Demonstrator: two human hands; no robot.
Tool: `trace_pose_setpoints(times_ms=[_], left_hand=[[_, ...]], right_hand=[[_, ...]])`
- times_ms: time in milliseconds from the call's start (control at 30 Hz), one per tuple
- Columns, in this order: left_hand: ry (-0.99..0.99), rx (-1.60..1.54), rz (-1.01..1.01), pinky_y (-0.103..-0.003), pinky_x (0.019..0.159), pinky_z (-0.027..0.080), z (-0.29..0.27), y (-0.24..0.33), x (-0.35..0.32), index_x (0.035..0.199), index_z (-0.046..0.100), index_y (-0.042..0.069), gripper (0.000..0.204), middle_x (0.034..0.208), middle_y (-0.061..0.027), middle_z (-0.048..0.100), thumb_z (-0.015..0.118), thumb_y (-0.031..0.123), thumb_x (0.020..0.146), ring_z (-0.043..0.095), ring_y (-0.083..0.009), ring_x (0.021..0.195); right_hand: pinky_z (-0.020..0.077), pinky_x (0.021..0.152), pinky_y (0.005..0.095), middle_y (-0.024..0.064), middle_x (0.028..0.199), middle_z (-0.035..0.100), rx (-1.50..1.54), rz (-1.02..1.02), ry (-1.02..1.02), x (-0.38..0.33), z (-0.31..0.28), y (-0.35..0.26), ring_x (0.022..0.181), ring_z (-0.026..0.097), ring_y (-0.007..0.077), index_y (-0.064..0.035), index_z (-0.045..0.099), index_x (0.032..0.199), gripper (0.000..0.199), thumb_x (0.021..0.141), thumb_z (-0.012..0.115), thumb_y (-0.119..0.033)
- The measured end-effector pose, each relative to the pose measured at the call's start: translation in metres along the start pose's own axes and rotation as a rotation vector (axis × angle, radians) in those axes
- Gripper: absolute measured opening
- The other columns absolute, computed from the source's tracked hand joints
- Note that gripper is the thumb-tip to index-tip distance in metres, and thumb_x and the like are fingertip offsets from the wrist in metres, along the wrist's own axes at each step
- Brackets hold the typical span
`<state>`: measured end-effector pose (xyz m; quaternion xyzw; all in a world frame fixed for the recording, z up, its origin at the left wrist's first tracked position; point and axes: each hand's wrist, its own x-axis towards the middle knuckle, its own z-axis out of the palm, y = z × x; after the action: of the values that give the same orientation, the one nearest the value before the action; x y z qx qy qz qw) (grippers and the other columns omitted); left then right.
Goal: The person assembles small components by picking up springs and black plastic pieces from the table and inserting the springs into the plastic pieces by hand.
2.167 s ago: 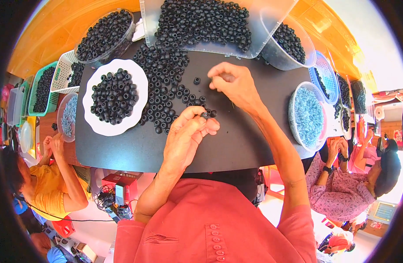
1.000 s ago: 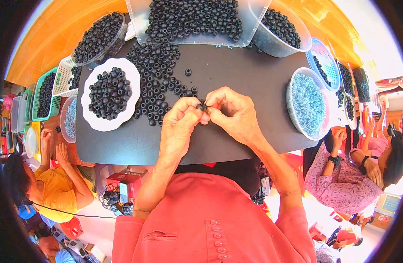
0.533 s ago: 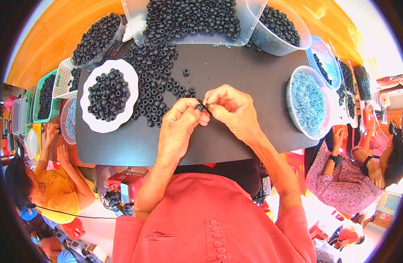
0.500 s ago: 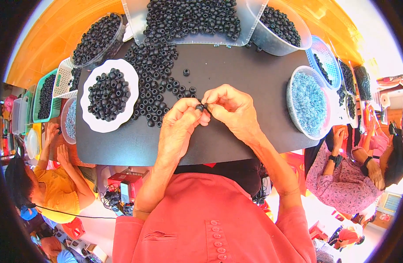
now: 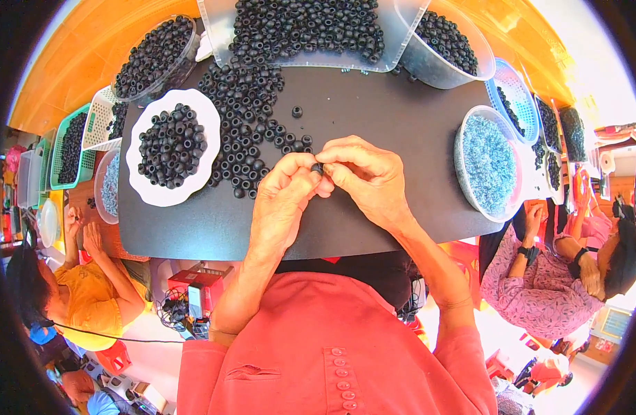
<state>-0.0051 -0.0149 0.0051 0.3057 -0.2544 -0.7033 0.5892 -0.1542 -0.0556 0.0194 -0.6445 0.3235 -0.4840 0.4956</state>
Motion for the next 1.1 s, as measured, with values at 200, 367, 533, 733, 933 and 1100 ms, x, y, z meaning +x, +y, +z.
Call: trace_pose_setpoints(times_ms=[200,367,533,733,933,1100], left_hand=[[0.018,0.058,0.091,-0.027,0.077,0.047,-0.001,-0.004,0.0,0.103,0.056,0.002,0.014,0.082,-0.0036,0.06,0.052,0.002,0.089,0.058,-0.0122,0.078],[0.018,0.03,0.061,-0.028,0.078,0.047,-0.002,-0.004,0.001,0.104,0.056,0.001,0.015,0.087,-0.0045,0.06,0.053,0.003,0.089,0.058,-0.0126,0.081],[-0.005,-0.104,0.033,-0.03,0.082,0.048,-0.008,-0.004,0.001,0.106,0.057,0.0,0.018,0.097,-0.0075,0.06,0.051,0.002,0.09,0.059,-0.0152,0.088],[-0.058,-0.173,-0.047,-0.032,0.086,0.047,-0.011,-0.003,0.003,0.106,0.057,-0.003,0.019,0.101,-0.0116,0.061,0.049,0.003,0.09,0.061,-0.0218,0.098],[-0.052,-0.183,-0.124,-0.03,0.086,0.046,-0.013,-0.002,0.002,0.102,0.056,-0.002,0.016,0.094,-0.0103,0.061,0.05,0.006,0.089,0.061,-0.0212,0.098],[-0.079,-0.227,-0.116,-0.029,0.082,0.046,-0.008,-0.002,0.004,0.102,0.056,-0.001,0.016,0.092,-0.0103,0.061,0.048,0.005,0.09,0.06,-0.019,0.092]], right_hand=[[0.0526,0.068,0.0266,0.0115,0.098,0.058,-0.016,0.024,-0.051,-0.002,0.002,-0.003,0.075,0.062,0.0156,0.0031,0.064,0.097,0.017,0.085,0.055,0.01],[0.0523,0.068,0.0261,0.0106,0.1,0.058,-0.037,0.015,-0.038,-0.002,0.005,-0.003,0.079,0.06,0.0149,0.002,0.063,0.102,0.022,0.083,0.056,0.01],[0.0498,0.071,0.0248,0.009,0.102,0.058,-0.128,-0.033,-0.02,-0.005,0.009,-0.001,0.082,0.058,0.0138,-0.0002,0.063,0.105,0.03,0.077,0.061,0.011],[0.0503,0.071,0.0268,0.0087,0.1,0.061,-0.34,-0.178,0.038,-0.007,0.012,0.002,0.081,0.06,0.0162,-0.004,0.065,0.104,0.037,0.069,0.069,0.004],[0.05,0.064,0.0279,0.0083,0.096,0.063,-0.37,-0.204,0.073,-0.008,0.016,0.006,0.082,0.059,0.0188,-0.0044,0.065,0.1,0.036,0.066,0.071,0.005],[0.0498,0.067,0.03,0.008,0.096,0.064,-0.418,-0.32,0.047,-0.003,0.015,0.012,0.082,0.059,0.0208,-0.0035,0.064,0.098,0.033,0.066,0.069,0.006]])
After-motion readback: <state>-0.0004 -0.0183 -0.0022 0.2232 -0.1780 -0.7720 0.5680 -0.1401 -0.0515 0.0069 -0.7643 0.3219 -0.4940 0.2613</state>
